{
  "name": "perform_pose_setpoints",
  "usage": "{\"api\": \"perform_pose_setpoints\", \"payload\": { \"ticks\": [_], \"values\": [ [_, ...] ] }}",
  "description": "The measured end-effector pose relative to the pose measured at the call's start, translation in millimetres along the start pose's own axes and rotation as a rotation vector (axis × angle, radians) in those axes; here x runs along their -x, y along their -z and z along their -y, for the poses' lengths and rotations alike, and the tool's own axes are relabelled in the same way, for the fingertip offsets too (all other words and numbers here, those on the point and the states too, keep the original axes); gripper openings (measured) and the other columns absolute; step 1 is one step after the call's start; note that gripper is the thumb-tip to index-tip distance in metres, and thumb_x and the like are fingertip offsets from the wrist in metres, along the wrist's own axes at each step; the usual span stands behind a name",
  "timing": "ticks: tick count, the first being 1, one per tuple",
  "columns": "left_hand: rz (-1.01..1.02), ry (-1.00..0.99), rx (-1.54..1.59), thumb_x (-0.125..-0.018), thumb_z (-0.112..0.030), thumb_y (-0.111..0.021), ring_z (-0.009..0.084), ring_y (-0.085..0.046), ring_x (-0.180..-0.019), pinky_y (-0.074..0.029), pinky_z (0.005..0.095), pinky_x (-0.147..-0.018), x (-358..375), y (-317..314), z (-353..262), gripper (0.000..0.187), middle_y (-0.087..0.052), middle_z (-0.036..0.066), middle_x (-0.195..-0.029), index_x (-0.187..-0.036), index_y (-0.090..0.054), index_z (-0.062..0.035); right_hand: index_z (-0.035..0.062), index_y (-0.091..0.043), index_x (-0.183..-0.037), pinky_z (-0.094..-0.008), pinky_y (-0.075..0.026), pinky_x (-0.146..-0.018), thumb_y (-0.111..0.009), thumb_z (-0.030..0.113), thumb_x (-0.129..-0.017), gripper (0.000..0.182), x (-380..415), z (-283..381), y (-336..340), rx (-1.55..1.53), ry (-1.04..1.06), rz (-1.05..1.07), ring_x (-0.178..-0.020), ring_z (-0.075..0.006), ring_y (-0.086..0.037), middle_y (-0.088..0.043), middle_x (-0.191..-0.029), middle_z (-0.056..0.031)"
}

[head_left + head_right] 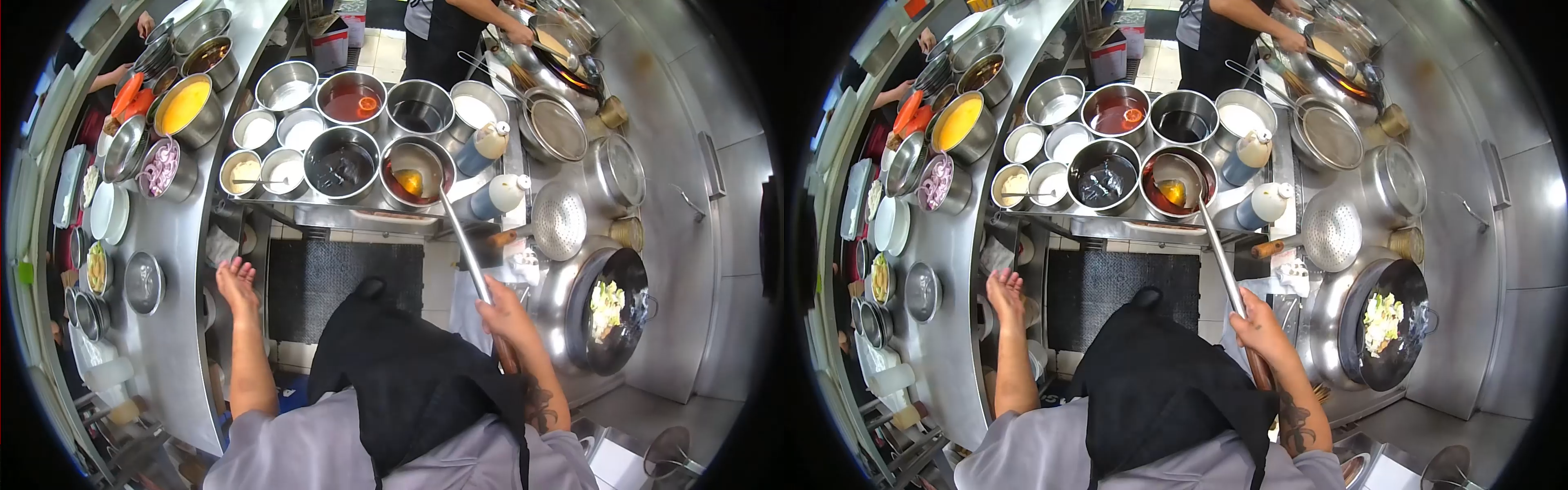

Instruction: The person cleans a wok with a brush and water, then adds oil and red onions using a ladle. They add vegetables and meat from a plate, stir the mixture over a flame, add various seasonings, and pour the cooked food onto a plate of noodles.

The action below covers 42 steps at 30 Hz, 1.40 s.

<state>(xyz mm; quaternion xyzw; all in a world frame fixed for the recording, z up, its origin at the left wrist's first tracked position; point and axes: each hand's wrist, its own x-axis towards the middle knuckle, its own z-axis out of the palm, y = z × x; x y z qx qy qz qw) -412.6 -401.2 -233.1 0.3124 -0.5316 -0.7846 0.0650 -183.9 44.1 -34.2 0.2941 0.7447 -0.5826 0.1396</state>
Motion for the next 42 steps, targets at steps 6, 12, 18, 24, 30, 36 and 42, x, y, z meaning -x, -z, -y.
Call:
{"api": "perform_pose_setpoints", "payload": {
  "ticks": [6,12,18,24,30,36,42],
  "values": [
    [0.097,0.092,-0.135,-0.095,-0.022,-0.051,0.0195,-0.061,-0.076,-0.052,0.0307,-0.065,16.9,-25.6,29.4,0.032,-0.059,0.010,-0.103,-0.123,-0.043,-0.0090,-0.0033,-0.041,-0.135,-0.0229,-0.037,-0.040,-0.053,0.002,-0.090,0.048,4.2,0.5,6.0,-0.217,-0.071,0.045,-0.045,-0.0065,-0.044,-0.049,-0.072,0.0005],
    [0.224,0.102,-0.307,-0.094,-0.013,-0.050,0.0167,-0.061,-0.069,-0.051,0.0277,-0.059,31.1,-46.0,45.0,0.031,-0.059,0.010,-0.101,-0.124,-0.042,-0.0082,-0.0025,-0.049,-0.126,-0.0224,-0.039,-0.040,-0.050,0.003,-0.090,0.036,-0.7,7.6,7.3,-0.175,0.010,0.040,-0.044,-0.0064,-0.046,-0.051,-0.072,-0.0008],
    [0.679,0.421,-0.688,-0.092,-0.014,-0.052,0.0124,-0.061,-0.064,-0.049,0.0243,-0.053,52.2,-29.3,73.6,0.016,-0.060,0.004,-0.088,-0.106,-0.055,-0.0079,-0.0023,-0.048,-0.125,-0.0224,-0.039,-0.039,-0.050,0.001,-0.088,0.037,3.5,13.0,18.1,-0.469,-0.103,0.130,-0.041,-0.0078,-0.046,-0.052,-0.070,-0.0025],
    [1.106,-0.038,-1.402,-0.084,-0.016,-0.061,0.0233,-0.065,-0.079,-0.050,0.0307,-0.067,49.7,11.5,107.4,0.030,-0.063,0.010,-0.089,-0.110,-0.056,-0.0020,-0.0023,-0.046,-0.125,-0.0221,-0.038,-0.038,-0.051,0.000,-0.087,0.038,21.5,18.1,25.5,-0.614,-0.096,0.168,-0.041,-0.0085,-0.046,-0.050,-0.068,-0.0015],
    [1.151,-0.227,-1.505,-0.079,-0.017,-0.063,0.0324,-0.065,-0.090,-0.050,0.0360,-0.083,53.7,2.0,108.4,0.037,-0.066,0.019,-0.093,-0.111,-0.060,0.0021,-0.0012,-0.047,-0.122,-0.0217,-0.038,-0.038,-0.051,0.001,-0.089,0.034,38.6,8.6,30.4,-0.714,-0.115,0.153,-0.042,-0.0085,-0.047,-0.050,-0.069,-0.0019],
    [1.266,-0.246,-1.555,-0.079,-0.018,-0.063,0.0396,-0.058,-0.109,-0.046,0.0418,-0.096,68.6,-29.6,108.1,0.042,-0.062,0.026,-0.114,-0.116,-0.059,0.0032,-0.0021,-0.046,-0.127,-0.0214,-0.036,-0.038,-0.049,0.003,-0.090,0.037,65.6,-2.5,41.0,-0.969,-0.157,0.171,-0.042,-0.0087,-0.046,-0.049,-0.072,-0.0040],
    [1.607,-0.445,-1.511,-0.082,-0.022,-0.063,0.0386,-0.057,-0.112,-0.045,0.0428,-0.097,132.9,-98.6,129.4,0.046,-0.061,0.025,-0.116,-0.120,-0.056,0.0023,-0.0087,-0.038,-0.134,-0.0207,-0.036,-0.035,-0.043,0.003,-0.091,0.045,118.5,-25.3,64.1,-1.359,0.041,0.269,-0.041,-0.0074,-0.045,-0.046,-0.075,-0.0067]
  ]
}}
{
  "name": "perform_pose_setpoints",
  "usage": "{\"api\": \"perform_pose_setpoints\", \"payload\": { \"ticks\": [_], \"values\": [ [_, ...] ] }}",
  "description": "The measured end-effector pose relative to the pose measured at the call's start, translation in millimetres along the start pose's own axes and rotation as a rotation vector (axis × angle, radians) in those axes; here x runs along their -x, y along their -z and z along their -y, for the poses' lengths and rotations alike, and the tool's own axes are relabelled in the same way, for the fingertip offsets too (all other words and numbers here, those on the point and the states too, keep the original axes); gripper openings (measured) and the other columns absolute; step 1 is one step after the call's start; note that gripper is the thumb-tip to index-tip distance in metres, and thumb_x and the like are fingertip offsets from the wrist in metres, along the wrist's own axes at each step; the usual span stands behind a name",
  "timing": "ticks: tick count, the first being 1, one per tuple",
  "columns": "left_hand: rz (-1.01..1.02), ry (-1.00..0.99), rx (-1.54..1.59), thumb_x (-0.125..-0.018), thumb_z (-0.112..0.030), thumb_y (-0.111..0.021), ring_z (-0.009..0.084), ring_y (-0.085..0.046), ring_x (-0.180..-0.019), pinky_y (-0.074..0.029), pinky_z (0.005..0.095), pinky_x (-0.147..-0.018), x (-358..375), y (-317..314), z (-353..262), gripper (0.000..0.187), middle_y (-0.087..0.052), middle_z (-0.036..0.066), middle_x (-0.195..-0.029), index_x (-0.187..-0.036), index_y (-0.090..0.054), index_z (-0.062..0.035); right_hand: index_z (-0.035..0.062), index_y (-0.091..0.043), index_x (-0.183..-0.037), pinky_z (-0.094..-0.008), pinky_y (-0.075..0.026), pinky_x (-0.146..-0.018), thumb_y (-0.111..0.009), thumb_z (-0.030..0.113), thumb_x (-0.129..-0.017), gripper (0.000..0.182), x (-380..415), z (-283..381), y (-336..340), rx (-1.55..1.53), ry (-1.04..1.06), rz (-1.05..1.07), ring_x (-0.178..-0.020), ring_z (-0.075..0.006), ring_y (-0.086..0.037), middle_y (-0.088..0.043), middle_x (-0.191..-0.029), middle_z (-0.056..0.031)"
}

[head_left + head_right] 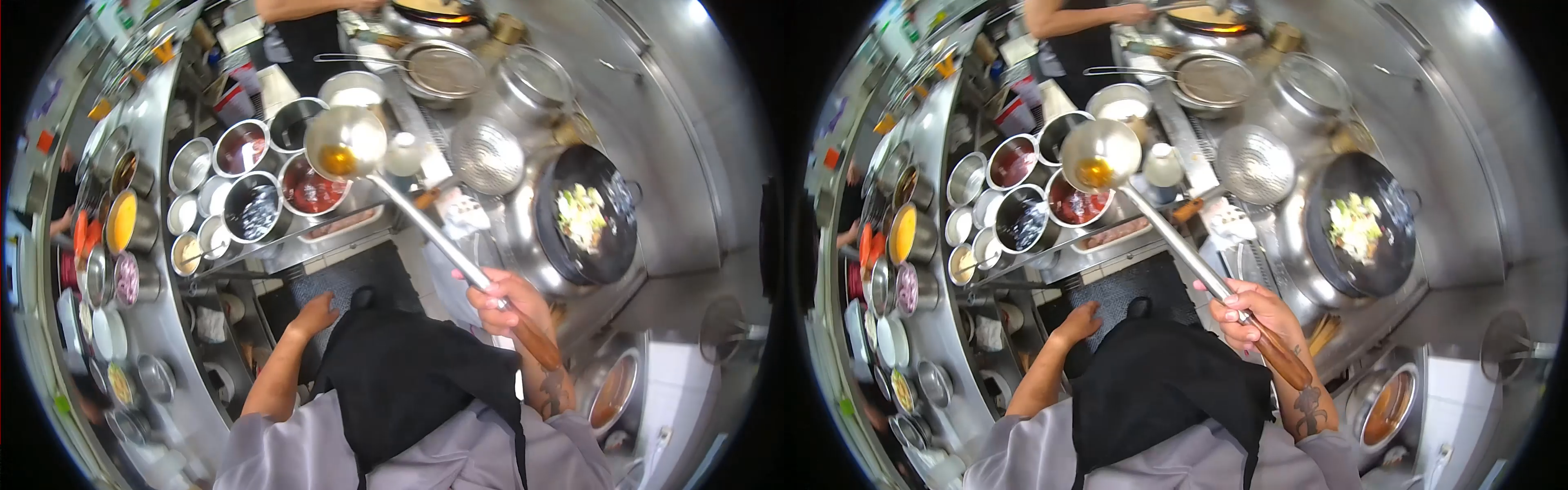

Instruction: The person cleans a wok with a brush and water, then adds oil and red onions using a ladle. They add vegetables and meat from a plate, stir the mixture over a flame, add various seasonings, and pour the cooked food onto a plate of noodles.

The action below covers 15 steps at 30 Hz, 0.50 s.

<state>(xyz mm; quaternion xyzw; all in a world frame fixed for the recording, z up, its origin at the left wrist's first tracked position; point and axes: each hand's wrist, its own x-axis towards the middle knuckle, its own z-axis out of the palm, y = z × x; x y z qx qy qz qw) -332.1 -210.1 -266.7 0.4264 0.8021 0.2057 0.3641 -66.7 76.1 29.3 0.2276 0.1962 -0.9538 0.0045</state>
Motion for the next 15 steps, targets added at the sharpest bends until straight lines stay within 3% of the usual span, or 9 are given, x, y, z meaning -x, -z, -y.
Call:
{"api": "perform_pose_setpoints", "payload": {
  "ticks": [4,7,10,13,14,15],
  "values": [
    [0.122,-0.211,0.065,-0.081,-0.022,-0.063,0.0412,-0.058,-0.107,-0.047,0.0455,-0.092,-55.7,1.5,-119.6,0.053,-0.060,0.027,-0.113,-0.126,-0.049,0.0032,-0.0094,-0.034,-0.136,-0.0222,-0.036,-0.033,-0.041,0.003,-0.091,0.047,56.7,6.0,0.6,-0.206,0.174,0.110,-0.041,-0.0071,-0.046,-0.045,-0.076,-0.0064],
    [-0.112,-0.379,-0.182,-0.078,-0.019,-0.066,0.0439,-0.059,-0.098,-0.049,0.0467,-0.086,-96.5,-27.1,-205.2,0.060,-0.056,0.029,-0.110,-0.129,-0.043,0.0040,-0.0085,-0.034,-0.137,-0.0242,-0.037,-0.034,-0.040,0.003,-0.090,0.049,106.7,9.4,10.6,-0.227,0.393,0.066,-0.039,-0.0071,-0.043,-0.045,-0.076,-0.0063],
    [-0.303,-0.499,-0.399,-0.073,-0.018,-0.070,0.0414,-0.057,-0.101,-0.052,0.0440,-0.082,-138.0,-28.9,-295.9,0.067,-0.050,0.026,-0.117,-0.130,-0.041,0.0017,-0.0079,-0.038,-0.136,-0.0241,-0.037,-0.034,-0.041,0.003,-0.090,0.047,152.1,8.8,19.0,-0.083,0.628,-0.116,-0.038,-0.0070,-0.042,-0.046,-0.074,-0.0057],
    [-0.337,-0.510,-0.609,-0.071,-0.023,-0.074,0.0416,-0.054,-0.109,-0.050,0.0450,-0.088,-205.9,-50.1,-325.3,0.081,-0.043,0.029,-0.128,-0.139,-0.035,-0.0034,-0.0057,-0.043,-0.132,-0.0245,-0.038,-0.035,-0.045,0.003,-0.090,0.044,182.9,6.0,33.8,0.000,0.792,-0.323,-0.039,-0.0075,-0.044,-0.047,-0.071,-0.0057],
    [-0.288,-0.425,-0.639,-0.071,-0.023,-0.075,0.0423,-0.054,-0.109,-0.050,0.0450,-0.089,-224.4,-53.4,-334.8,0.079,-0.039,0.030,-0.134,-0.138,-0.036,-0.0045,-0.0043,-0.045,-0.131,-0.0246,-0.038,-0.036,-0.046,0.003,-0.090,0.042,190.4,5.2,41.3,0.034,0.843,-0.449,-0.040,-0.0080,-0.045,-0.047,-0.070,-0.0057],
    [-0.204,-0.398,-0.688,-0.074,-0.018,-0.070,0.0400,-0.056,-0.109,-0.050,0.0448,-0.087,-237.1,-56.0,-339.1,0.069,-0.045,0.029,-0.128,-0.134,-0.039,-0.0046,-0.0011,-0.048,-0.129,-0.0261,-0.039,-0.037,-0.049,0.003,-0.089,0.041,197.2,4.9,51.5,0.004,0.865,-0.486,-0.041,-0.0104,-0.047,-0.048,-0.070,-0.0060]
  ]
}}
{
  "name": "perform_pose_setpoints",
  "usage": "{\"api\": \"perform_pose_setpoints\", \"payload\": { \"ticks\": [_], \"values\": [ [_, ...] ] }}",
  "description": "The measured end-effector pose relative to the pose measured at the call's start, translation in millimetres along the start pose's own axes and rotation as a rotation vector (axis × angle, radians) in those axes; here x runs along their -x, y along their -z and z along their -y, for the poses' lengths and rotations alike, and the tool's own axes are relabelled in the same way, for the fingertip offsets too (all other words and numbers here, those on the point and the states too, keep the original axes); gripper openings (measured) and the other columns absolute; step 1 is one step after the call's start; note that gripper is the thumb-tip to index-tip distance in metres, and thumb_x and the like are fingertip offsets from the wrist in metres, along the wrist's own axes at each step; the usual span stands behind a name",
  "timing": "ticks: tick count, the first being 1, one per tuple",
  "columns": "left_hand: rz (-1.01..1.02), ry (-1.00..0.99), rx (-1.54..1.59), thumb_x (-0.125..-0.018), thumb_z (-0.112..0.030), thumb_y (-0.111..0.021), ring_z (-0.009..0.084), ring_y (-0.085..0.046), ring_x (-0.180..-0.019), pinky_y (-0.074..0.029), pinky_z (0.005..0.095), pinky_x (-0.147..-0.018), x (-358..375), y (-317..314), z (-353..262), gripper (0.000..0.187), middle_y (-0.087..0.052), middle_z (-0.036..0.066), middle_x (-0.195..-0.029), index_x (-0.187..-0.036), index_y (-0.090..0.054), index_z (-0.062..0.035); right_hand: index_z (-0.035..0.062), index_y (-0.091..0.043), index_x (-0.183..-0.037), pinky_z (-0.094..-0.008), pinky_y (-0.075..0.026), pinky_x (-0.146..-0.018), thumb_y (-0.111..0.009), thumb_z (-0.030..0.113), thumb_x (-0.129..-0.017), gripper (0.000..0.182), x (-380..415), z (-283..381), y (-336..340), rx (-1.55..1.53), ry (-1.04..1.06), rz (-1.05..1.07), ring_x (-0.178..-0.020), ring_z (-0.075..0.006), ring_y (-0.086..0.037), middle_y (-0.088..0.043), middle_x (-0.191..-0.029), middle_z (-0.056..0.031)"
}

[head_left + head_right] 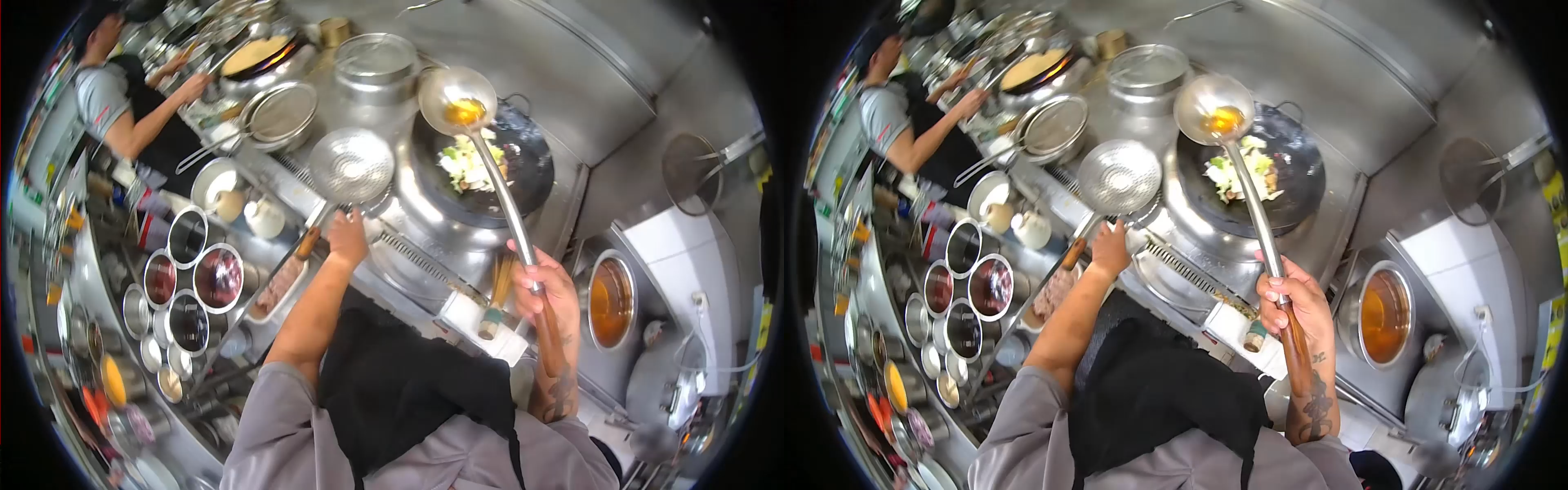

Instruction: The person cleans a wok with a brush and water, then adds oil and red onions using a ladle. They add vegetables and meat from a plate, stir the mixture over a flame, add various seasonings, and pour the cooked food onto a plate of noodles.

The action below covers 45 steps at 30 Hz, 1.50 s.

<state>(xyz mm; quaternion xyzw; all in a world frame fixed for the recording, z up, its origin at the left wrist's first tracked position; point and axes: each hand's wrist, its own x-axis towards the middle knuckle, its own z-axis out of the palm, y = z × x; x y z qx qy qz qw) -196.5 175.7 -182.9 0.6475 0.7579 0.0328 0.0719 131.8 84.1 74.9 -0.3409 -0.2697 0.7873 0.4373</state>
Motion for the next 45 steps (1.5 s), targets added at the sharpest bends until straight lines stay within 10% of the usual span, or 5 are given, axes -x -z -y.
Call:
{"api": "perform_pose_setpoints", "payload": {
  "ticks": [7,15,31,36,45],
  "values": [
    [0.244,-0.189,0.129,-0.076,-0.016,-0.065,0.0415,-0.062,-0.105,-0.048,0.0465,-0.092,-59.3,-42.6,28.1,0.059,-0.062,0.028,-0.110,-0.128,-0.041,-0.0015,-0.0001,-0.050,-0.121,-0.0268,-0.039,-0.039,-0.052,0.001,-0.086,0.035,-43.8,-6.5,62.2,0.256,0.114,-0.472,-0.044,-0.0122,-0.048,-0.052,-0.068,-0.0050],
    [0.894,0.240,1.846,-0.091,-0.046,-0.052,0.0268,-0.063,-0.092,-0.054,0.0422,-0.080,-74.3,24.5,-44.4,0.048,-0.064,0.008,-0.106,-0.127,-0.050,-0.0141,-0.0099,-0.044,-0.126,-0.0285,-0.042,-0.040,-0.051,0.001,-0.083,0.045,-81.2,-29.7,72.8,0.778,0.308,-0.740,-0.042,-0.0140,-0.050,-0.054,-0.066,-0.0057],
    [1.013,0.522,1.941,-0.086,-0.024,-0.064,0.0237,-0.059,-0.082,-0.056,0.0445,-0.071,-108.3,21.9,-162.4,0.021,-0.059,0.005,-0.087,-0.100,-0.056,-0.0113,-0.0028,-0.051,-0.119,-0.0263,-0.045,-0.043,-0.054,0.008,-0.087,0.034,-78.8,-56.4,84.4,0.743,-0.019,-0.384,-0.050,-0.0096,-0.050,-0.052,-0.071,-0.0026],
    [1.056,0.414,1.884,-0.089,-0.019,-0.058,0.0237,-0.059,-0.076,-0.056,0.0394,-0.062,-92.8,18.2,-157.4,0.012,-0.058,0.006,-0.083,-0.097,-0.055,-0.0103,-0.0036,-0.046,-0.125,-0.0456,-0.052,-0.057,-0.056,0.009,-0.084,0.045,-34.5,-60.1,94.4,1.880,0.111,-0.586,-0.061,-0.0359,-0.064,-0.062,-0.074,-0.0232],
    [1.008,0.105,2.099,-0.094,-0.020,-0.050,0.0211,-0.059,-0.075,-0.053,0.0373,-0.060,-45.4,64.4,-147.2,0.014,-0.061,0.005,-0.092,-0.104,-0.056,-0.0125,-0.0050,-0.045,-0.127,-0.0503,-0.049,-0.066,-0.054,0.006,-0.082,0.047,5.3,-36.2,51.7,1.866,0.256,-0.450,-0.076,-0.0425,-0.063,-0.062,-0.086,-0.0262]
  ]
}}
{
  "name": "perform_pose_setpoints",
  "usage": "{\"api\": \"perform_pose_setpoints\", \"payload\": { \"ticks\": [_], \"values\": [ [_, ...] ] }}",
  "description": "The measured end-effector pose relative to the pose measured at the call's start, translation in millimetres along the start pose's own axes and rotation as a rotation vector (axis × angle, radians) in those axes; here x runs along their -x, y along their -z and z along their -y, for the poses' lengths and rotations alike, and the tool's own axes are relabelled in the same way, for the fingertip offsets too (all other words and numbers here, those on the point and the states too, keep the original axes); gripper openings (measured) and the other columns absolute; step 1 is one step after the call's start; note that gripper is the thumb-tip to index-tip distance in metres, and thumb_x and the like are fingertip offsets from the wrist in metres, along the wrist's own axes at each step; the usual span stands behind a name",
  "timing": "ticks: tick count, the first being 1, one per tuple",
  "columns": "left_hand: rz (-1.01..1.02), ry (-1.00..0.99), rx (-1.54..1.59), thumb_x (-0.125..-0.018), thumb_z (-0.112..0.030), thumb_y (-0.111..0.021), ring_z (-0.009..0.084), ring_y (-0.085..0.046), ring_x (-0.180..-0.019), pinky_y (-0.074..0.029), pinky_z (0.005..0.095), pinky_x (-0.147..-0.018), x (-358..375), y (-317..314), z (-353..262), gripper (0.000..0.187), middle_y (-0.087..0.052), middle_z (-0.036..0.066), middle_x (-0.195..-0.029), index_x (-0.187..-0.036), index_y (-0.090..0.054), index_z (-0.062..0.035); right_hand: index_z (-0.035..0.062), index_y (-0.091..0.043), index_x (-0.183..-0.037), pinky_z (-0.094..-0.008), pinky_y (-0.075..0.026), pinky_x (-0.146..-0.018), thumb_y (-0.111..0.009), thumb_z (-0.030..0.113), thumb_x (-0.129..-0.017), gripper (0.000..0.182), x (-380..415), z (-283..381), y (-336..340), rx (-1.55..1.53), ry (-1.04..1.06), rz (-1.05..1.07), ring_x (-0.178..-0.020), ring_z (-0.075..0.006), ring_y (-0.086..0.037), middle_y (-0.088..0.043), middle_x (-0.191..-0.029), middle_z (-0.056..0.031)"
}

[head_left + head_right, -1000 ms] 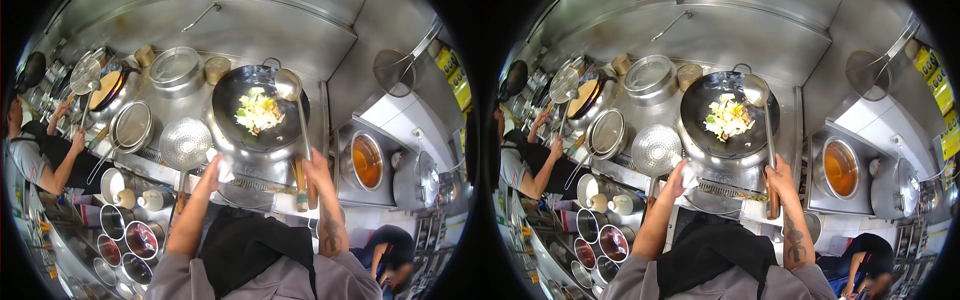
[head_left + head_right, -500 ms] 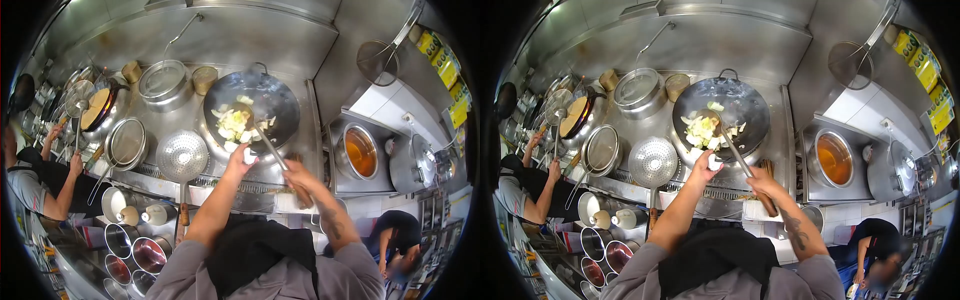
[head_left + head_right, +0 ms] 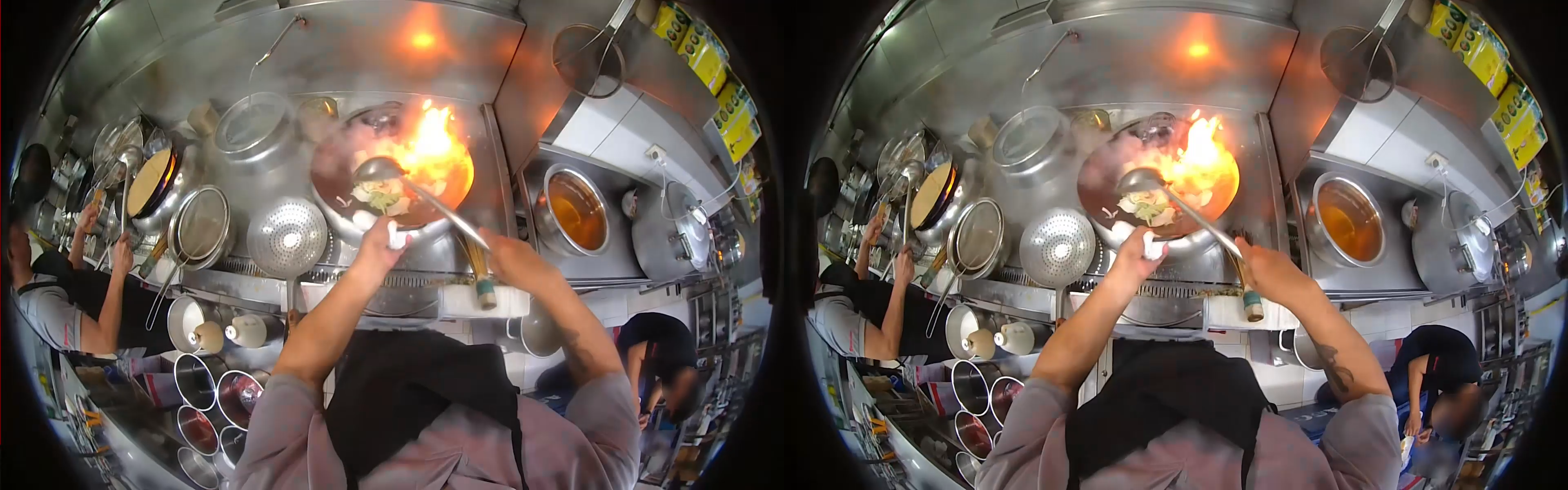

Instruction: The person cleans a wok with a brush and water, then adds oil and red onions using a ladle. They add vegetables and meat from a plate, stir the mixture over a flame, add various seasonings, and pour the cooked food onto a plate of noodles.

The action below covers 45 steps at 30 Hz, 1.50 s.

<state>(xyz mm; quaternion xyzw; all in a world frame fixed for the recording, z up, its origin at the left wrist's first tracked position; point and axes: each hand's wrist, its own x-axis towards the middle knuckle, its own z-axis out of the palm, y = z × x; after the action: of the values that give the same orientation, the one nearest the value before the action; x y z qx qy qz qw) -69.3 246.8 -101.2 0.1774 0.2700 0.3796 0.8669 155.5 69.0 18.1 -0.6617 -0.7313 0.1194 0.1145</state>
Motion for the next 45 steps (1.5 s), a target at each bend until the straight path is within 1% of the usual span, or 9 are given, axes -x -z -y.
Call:
{"api": "perform_pose_setpoints", "payload": {
  "ticks": [7,11,14,16,18,22,26,32,45],
  "values": [
    [-0.116,0.163,0.039,-0.092,-0.017,-0.055,0.0243,-0.059,-0.089,-0.055,0.0398,-0.064,20.8,-20.9,-3.0,0.016,-0.059,0.008,-0.099,-0.107,-0.051,-0.0131,0.0081,-0.045,-0.132,-0.0459,-0.050,-0.071,-0.060,0.017,-0.089,0.047,-3.5,-14.9,19.3,-0.173,-0.088,0.327,-0.085,-0.0399,-0.063,-0.063,-0.091,-0.0240],
    [-0.058,0.132,0.017,-0.088,-0.016,-0.058,0.0183,-0.060,-0.065,-0.055,0.0328,-0.056,-1.1,75.1,56.4,0.012,-0.062,0.007,-0.082,-0.096,-0.056,-0.0075,-0.0043,-0.049,-0.111,-0.0486,-0.050,-0.071,-0.043,0.007,-0.091,0.024,-33.1,-12.8,-7.2,-0.226,-0.259,0.169,-0.083,-0.0408,-0.064,-0.064,-0.088,-0.0261],
    [-0.033,0.200,0.020,-0.092,-0.017,-0.054,0.0193,-0.066,-0.080,-0.057,0.0346,-0.060,74.0,62.7,67.6,0.027,-0.066,0.008,-0.109,-0.117,-0.057,-0.0075,-0.0057,-0.047,-0.125,-0.0477,-0.052,-0.072,-0.039,0.011,-0.094,0.036,-26.0,-11.7,-8.7,0.184,-0.128,0.035,-0.086,-0.0404,-0.065,-0.064,-0.095,-0.0251],
    [0.134,0.051,-0.194,-0.093,-0.019,-0.056,0.0206,-0.065,-0.088,-0.056,0.0350,-0.068,62.1,61.4,63.4,0.029,-0.065,0.008,-0.110,-0.119,-0.056,-0.0080,-0.0047,-0.046,-0.129,-0.0460,-0.052,-0.075,-0.038,0.012,-0.095,0.039,-16.9,12.3,26.8,0.158,-0.186,0.211,-0.091,-0.0381,-0.065,-0.064,-0.100,-0.0240],
    [0.251,-0.460,-1.253,-0.094,-0.023,-0.055,0.0235,-0.063,-0.090,-0.055,0.0366,-0.074,75.6,5.3,7.0,0.028,-0.064,0.009,-0.110,-0.117,-0.056,-0.0073,-0.0037,-0.048,-0.128,-0.0455,-0.051,-0.077,-0.038,0.013,-0.095,0.037,-9.0,22.3,37.5,0.120,-0.134,0.266,-0.093,-0.0381,-0.064,-0.064,-0.101,-0.0235],
    [0.109,-0.241,-0.655,-0.095,-0.025,-0.054,0.0247,-0.063,-0.088,-0.055,0.0379,-0.073,38.6,-39.4,-34.3,0.028,-0.064,0.010,-0.109,-0.117,-0.055,-0.0069,-0.0014,-0.052,-0.122,-0.0448,-0.050,-0.077,-0.042,0.018,-0.096,0.034,4.2,7.3,41.9,-0.037,0.162,0.149,-0.090,-0.0426,-0.061,-0.062,-0.095,-0.0251],
    [-0.073,0.158,0.100,-0.096,-0.027,-0.052,0.0263,-0.063,-0.086,-0.056,0.0398,-0.071,40.0,-44.3,-28.2,0.029,-0.063,0.010,-0.108,-0.116,-0.054,-0.0065,-0.0007,-0.049,-0.119,-0.0396,-0.047,-0.068,-0.045,0.013,-0.095,0.028,-4.1,20.5,33.2,-0.433,-0.410,0.516,-0.073,-0.0310,-0.060,-0.058,-0.080,-0.0183],
    [0.045,0.224,0.058,-0.096,-0.026,-0.049,0.0222,-0.060,-0.083,-0.055,0.0380,-0.064,25.3,-7.7,-15.9,0.020,-0.062,0.007,-0.099,-0.108,-0.055,-0.0110,0.0005,-0.050,-0.114,-0.0452,-0.047,-0.064,-0.045,0.012,-0.093,0.024,-26.2,-1.8,18.7,-0.201,0.009,0.404,-0.074,-0.0343,-0.062,-0.062,-0.083,-0.0185],
    [-0.174,0.154,-0.019,-0.087,-0.020,-0.056,0.0210,-0.059,-0.069,-0.054,0.0370,-0.057,-22.8,45.4,-14.4,0.009,-0.060,0.006,-0.081,-0.092,-0.053,-0.0129,-0.0075,-0.045,-0.128,-0.0459,-0.052,-0.068,-0.046,0.006,-0.089,0.041,-11.8,32.9,3.3,0.121,-0.204,0.044,-0.076,-0.0383,-0.066,-0.065,-0.089,-0.0240]
  ]
}}
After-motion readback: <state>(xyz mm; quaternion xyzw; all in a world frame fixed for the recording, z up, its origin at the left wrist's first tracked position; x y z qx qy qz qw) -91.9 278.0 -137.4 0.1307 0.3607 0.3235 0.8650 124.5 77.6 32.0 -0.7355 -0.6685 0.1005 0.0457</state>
